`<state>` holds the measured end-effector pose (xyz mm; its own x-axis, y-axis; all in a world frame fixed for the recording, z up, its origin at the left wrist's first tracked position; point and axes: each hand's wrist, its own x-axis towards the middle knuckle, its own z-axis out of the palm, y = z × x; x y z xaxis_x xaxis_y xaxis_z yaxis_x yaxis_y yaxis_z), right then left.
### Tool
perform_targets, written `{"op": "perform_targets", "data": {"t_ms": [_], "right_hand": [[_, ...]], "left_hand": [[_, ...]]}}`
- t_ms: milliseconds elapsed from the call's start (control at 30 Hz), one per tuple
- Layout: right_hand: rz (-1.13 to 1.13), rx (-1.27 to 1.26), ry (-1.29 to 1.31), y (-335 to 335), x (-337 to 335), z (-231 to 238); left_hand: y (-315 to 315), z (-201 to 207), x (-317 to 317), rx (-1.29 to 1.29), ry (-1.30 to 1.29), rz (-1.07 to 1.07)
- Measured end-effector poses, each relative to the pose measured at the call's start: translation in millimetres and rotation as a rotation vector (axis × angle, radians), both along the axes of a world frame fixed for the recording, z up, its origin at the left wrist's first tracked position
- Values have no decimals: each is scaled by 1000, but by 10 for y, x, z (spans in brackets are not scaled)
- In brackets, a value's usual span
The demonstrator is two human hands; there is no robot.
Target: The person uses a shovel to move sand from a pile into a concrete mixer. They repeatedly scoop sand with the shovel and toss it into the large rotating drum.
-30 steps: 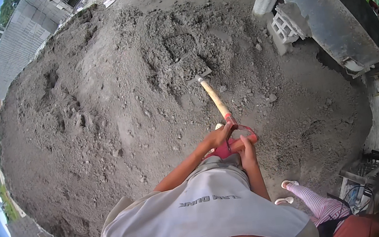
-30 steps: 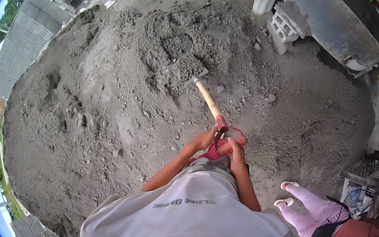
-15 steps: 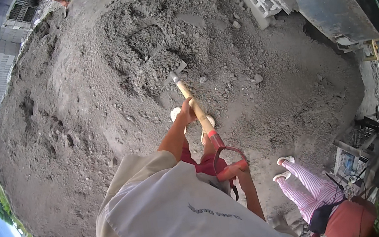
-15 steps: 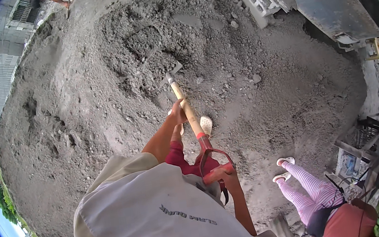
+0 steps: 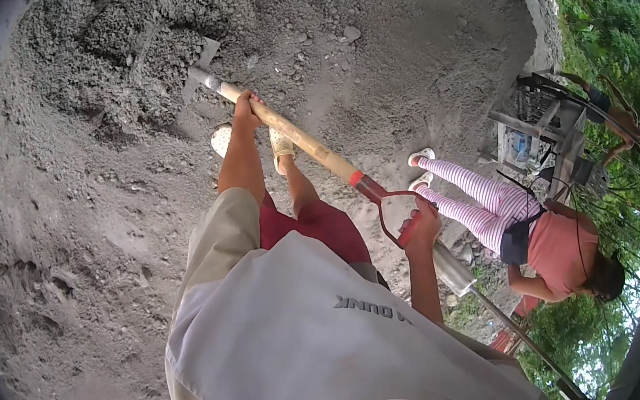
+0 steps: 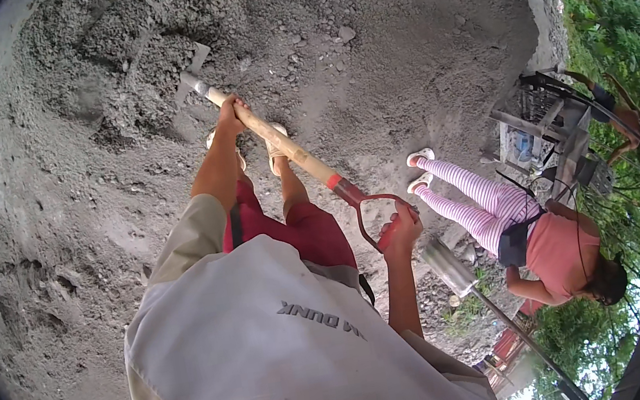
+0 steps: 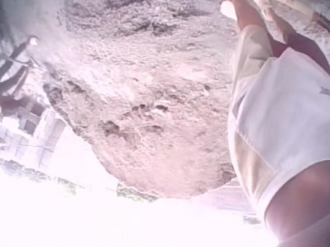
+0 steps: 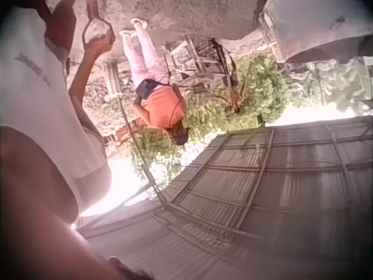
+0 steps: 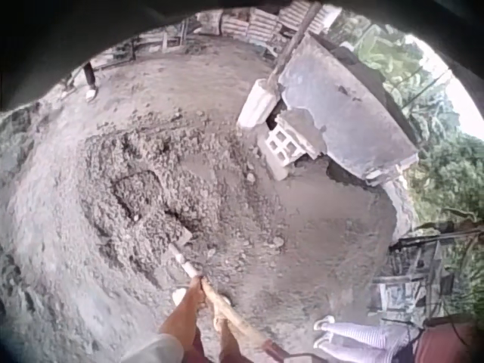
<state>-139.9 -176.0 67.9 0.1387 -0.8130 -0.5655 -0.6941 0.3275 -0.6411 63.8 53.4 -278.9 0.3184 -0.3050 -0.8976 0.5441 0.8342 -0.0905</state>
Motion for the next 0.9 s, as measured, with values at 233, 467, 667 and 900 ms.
{"op": "perform_targets", "data": {"t_ms": [233, 467, 667, 900], "right_hand": [[-25, -110, -45, -327, -1018, -183], [375, -169, 145, -1297, -795, 81], [898, -308, 89, -1377, 951, 48], [1506, -366, -246, -112, 2999, 549]], "left_hand": [[77, 72, -964, 41, 54, -35], [43, 720, -1879, 152, 233, 67], [366, 746, -1923, 48, 205, 471], [1098, 965, -1573, 365, -171, 648]]}}
